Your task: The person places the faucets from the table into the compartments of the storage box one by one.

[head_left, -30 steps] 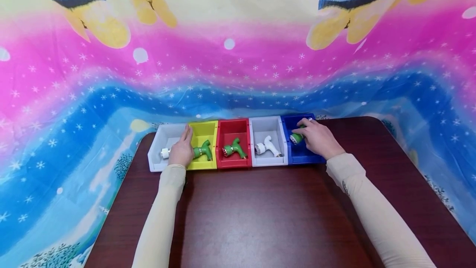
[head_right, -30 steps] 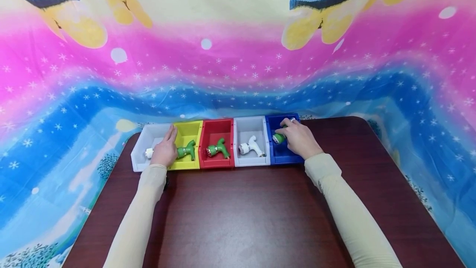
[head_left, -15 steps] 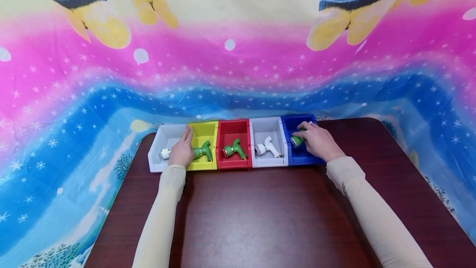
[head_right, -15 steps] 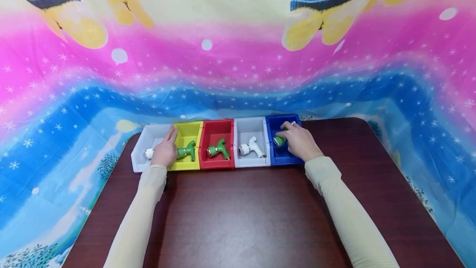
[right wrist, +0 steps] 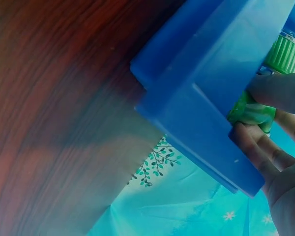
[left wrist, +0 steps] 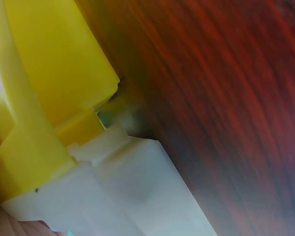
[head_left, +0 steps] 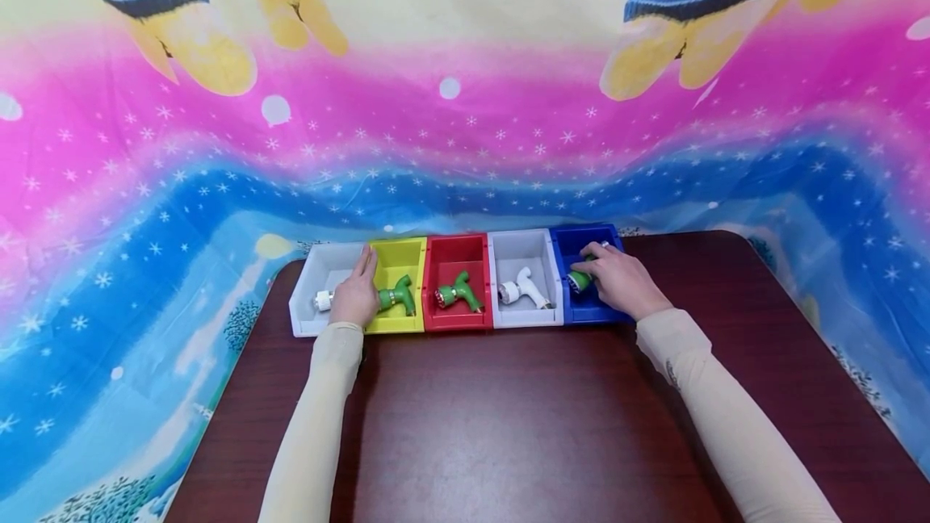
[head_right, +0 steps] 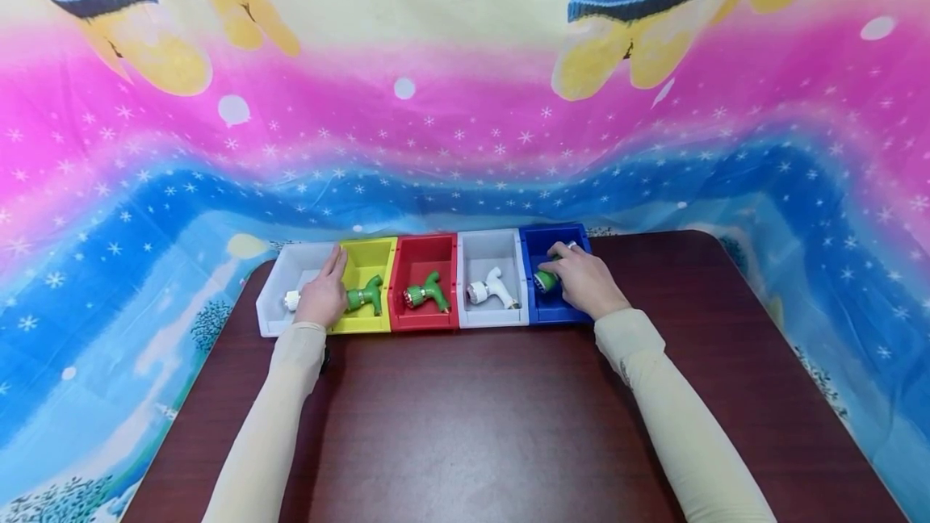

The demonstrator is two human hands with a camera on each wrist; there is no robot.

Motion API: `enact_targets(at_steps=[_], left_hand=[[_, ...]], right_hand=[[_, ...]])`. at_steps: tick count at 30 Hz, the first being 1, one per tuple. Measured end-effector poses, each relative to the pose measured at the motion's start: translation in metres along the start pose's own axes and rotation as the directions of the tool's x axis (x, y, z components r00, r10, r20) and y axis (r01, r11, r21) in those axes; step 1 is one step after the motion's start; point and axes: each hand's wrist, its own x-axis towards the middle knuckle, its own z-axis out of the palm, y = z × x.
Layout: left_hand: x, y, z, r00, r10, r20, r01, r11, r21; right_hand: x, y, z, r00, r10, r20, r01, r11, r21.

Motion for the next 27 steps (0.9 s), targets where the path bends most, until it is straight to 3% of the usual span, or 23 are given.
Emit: enact_targets(at_steps=[27], left_hand=[[-0.001, 0.0, 0.0, 1.0, 0.006, -0.018, -0.006, 1.0, 0.004]], right_hand=[[0.001, -0.001, 0.012, 0.999, -0.035, 0.019, 0.035, 0.999, -0.033]])
